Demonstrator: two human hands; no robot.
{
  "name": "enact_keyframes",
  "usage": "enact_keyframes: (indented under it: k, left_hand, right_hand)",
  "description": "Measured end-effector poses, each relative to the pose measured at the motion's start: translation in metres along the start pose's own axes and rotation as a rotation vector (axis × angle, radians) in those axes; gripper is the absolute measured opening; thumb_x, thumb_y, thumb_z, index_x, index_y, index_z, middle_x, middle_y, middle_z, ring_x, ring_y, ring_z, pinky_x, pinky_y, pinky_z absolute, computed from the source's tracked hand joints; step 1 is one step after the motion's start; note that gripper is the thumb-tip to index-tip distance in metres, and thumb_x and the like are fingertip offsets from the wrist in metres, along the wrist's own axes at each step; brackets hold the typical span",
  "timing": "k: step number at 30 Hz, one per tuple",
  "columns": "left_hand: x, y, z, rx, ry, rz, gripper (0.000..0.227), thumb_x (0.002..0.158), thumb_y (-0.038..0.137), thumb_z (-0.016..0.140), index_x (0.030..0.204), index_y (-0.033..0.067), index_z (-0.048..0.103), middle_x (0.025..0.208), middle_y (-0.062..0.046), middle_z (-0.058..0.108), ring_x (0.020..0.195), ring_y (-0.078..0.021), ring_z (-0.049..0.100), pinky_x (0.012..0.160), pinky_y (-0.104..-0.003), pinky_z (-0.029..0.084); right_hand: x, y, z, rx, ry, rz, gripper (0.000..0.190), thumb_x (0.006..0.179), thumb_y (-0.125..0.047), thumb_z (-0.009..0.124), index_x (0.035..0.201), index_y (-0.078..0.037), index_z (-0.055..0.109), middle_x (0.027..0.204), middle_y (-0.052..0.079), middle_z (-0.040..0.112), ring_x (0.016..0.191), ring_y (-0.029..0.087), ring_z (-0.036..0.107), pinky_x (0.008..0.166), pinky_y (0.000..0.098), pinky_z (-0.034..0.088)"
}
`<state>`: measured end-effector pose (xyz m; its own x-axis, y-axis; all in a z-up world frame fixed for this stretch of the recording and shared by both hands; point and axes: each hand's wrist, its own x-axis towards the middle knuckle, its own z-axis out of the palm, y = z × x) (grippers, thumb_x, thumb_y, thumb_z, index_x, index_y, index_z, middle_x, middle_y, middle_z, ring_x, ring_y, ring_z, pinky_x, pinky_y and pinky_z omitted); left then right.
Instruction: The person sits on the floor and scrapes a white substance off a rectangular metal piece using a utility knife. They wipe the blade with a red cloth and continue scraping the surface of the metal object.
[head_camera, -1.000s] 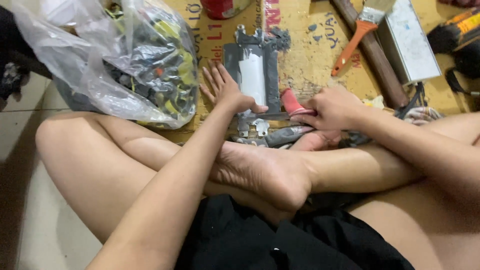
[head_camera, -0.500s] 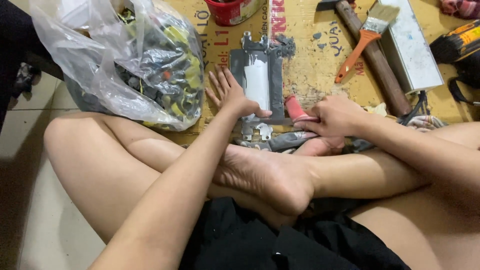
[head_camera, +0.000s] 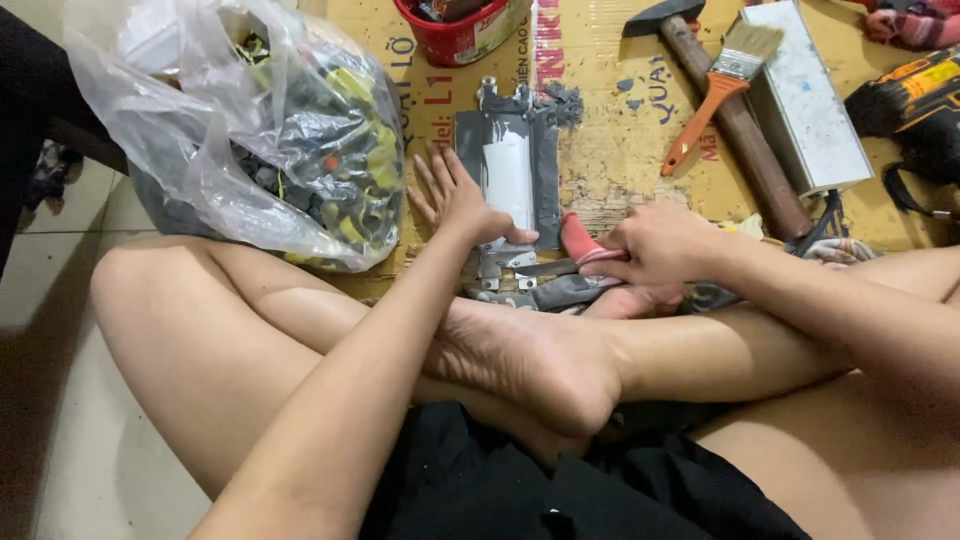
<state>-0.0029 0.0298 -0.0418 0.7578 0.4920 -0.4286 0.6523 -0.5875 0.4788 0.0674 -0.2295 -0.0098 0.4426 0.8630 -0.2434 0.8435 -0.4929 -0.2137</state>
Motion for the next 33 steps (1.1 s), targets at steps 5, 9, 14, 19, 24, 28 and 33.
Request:
enact_keyframes:
  k: [5, 9, 14, 19, 24, 28, 33]
  left_hand:
    - [-0.014, 0.007, -0.005, -0.001, 0.017, 0.020, 0.169, 0.041, 0.043, 0.108, 0.161, 0.0047, -0.004, 0.168, -0.017, -0.022, 0.153, -0.0343, -0.026, 0.121, -0.059, -0.015]
    - [-0.033, 0.008, -0.019, -0.054, 0.147, 0.087, 0.140, 0.051, 0.041, 0.105, 0.158, 0.0034, 0.024, 0.167, -0.023, -0.007, 0.156, -0.0368, -0.011, 0.124, -0.052, -0.011]
    - [-0.011, -0.002, -0.008, -0.025, 0.401, 0.063, 0.100, 0.055, 0.050, 0.100, 0.131, 0.0042, 0.056, 0.140, -0.019, 0.032, 0.141, -0.0366, 0.032, 0.115, -0.053, 0.029]
    - [-0.027, 0.012, -0.022, -0.080, 0.292, -0.093, 0.087, 0.066, 0.047, 0.095, 0.127, -0.0035, 0.060, 0.138, -0.023, 0.042, 0.137, -0.0401, 0.042, 0.109, -0.049, 0.042]
    - [0.042, -0.030, 0.012, -0.352, 0.296, -0.122, 0.071, 0.061, 0.032, 0.099, 0.117, 0.0024, 0.068, 0.126, -0.018, 0.047, 0.126, -0.0385, 0.057, 0.105, -0.046, 0.050]
    - [0.033, -0.018, 0.018, -0.371, 0.226, -0.168, 0.068, 0.086, 0.044, 0.078, 0.145, 0.0197, 0.053, 0.135, -0.009, 0.054, 0.128, -0.0283, 0.059, 0.098, -0.046, 0.054]
    - [-0.019, 0.015, 0.007, -0.464, 0.096, 0.007, 0.072, 0.062, 0.018, 0.097, 0.116, -0.0137, 0.061, 0.117, -0.030, 0.064, 0.115, -0.0487, 0.065, 0.095, -0.056, 0.052]
  right_hand:
    - [-0.009, -0.005, 0.001, -0.035, 0.076, 0.007, 0.054, 0.084, -0.069, 0.060, 0.062, -0.020, 0.060, 0.051, 0.012, 0.062, 0.067, 0.036, 0.072, 0.064, 0.0464, 0.057]
    - [-0.009, -0.006, -0.003, 0.036, 0.215, 0.029, 0.047, 0.083, -0.061, 0.067, 0.064, -0.018, 0.058, 0.049, 0.013, 0.059, 0.063, 0.038, 0.070, 0.062, 0.0465, 0.056]
    - [-0.007, 0.011, 0.009, 0.226, 0.300, 0.111, 0.041, 0.071, -0.055, 0.079, 0.068, -0.020, 0.058, 0.052, 0.010, 0.059, 0.067, 0.038, 0.069, 0.061, 0.0489, 0.052]
    - [-0.012, 0.015, -0.001, 0.458, 0.196, 0.253, 0.021, 0.068, -0.034, 0.078, 0.076, -0.020, 0.064, 0.057, 0.010, 0.065, 0.069, 0.037, 0.071, 0.064, 0.0482, 0.050]
    - [-0.020, 0.015, -0.008, 0.568, 0.220, 0.321, 0.012, 0.071, -0.022, 0.072, 0.079, -0.015, 0.068, 0.057, 0.012, 0.063, 0.062, 0.032, 0.066, 0.064, 0.0450, 0.049]
    - [-0.021, 0.016, -0.018, 0.612, 0.260, 0.295, 0.009, 0.076, -0.021, 0.072, 0.082, -0.015, 0.069, 0.060, 0.011, 0.064, 0.065, 0.028, 0.066, 0.063, 0.0416, 0.049]
    - [-0.020, 0.026, -0.004, 0.600, 0.364, 0.236, 0.027, 0.083, -0.022, 0.079, 0.079, -0.006, 0.059, 0.058, 0.020, 0.054, 0.060, 0.031, 0.057, 0.057, 0.0430, 0.043]
